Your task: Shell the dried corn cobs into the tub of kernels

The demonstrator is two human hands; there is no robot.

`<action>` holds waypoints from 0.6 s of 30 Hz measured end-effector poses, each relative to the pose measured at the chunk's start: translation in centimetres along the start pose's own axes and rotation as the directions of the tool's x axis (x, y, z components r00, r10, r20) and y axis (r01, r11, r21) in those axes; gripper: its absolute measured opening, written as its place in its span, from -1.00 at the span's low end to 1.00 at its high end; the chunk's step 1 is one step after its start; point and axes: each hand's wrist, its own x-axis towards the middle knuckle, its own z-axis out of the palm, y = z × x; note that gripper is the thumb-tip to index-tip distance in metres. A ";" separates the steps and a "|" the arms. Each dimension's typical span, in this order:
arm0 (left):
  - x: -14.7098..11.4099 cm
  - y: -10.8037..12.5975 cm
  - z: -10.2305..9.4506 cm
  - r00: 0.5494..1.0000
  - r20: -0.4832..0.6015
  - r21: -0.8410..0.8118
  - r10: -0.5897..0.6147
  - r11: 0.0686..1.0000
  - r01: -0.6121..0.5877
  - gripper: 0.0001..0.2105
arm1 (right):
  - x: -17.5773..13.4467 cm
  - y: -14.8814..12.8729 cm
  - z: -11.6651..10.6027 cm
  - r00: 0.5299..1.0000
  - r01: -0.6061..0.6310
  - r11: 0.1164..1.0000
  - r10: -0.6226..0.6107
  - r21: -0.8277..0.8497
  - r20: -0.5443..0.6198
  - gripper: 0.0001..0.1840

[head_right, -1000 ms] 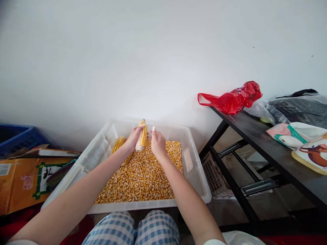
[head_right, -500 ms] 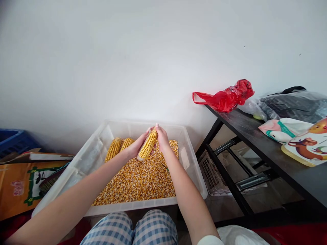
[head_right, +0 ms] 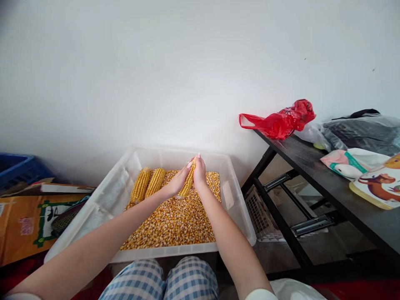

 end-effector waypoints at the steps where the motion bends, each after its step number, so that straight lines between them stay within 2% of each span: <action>1: 0.1 -0.2 0.0 1.000 0.016 0.005 0.017 1.000 -0.017 -0.51 | 0.0 0.0 0.0 1.000 0.001 1.000 -0.001 0.000 -0.015 -0.55; 5: 0.2 -1.1 0.0 0.997 0.050 0.048 0.051 0.997 -0.053 -0.50 | -0.1 0.2 -0.1 0.998 0.022 0.999 -0.024 -0.033 -0.060 -0.53; 12: -0.1 -1.6 -0.1 0.999 0.016 0.107 0.046 0.993 -0.047 -0.50 | 0.0 1.3 -0.5 0.996 0.019 0.994 -0.028 -0.112 -0.079 -0.50; 18: -0.1 -1.6 0.0 0.999 -0.011 0.050 0.030 0.998 -0.029 -0.50 | 0.3 2.0 -0.7 0.996 0.000 0.995 -0.009 -0.104 -0.089 -0.48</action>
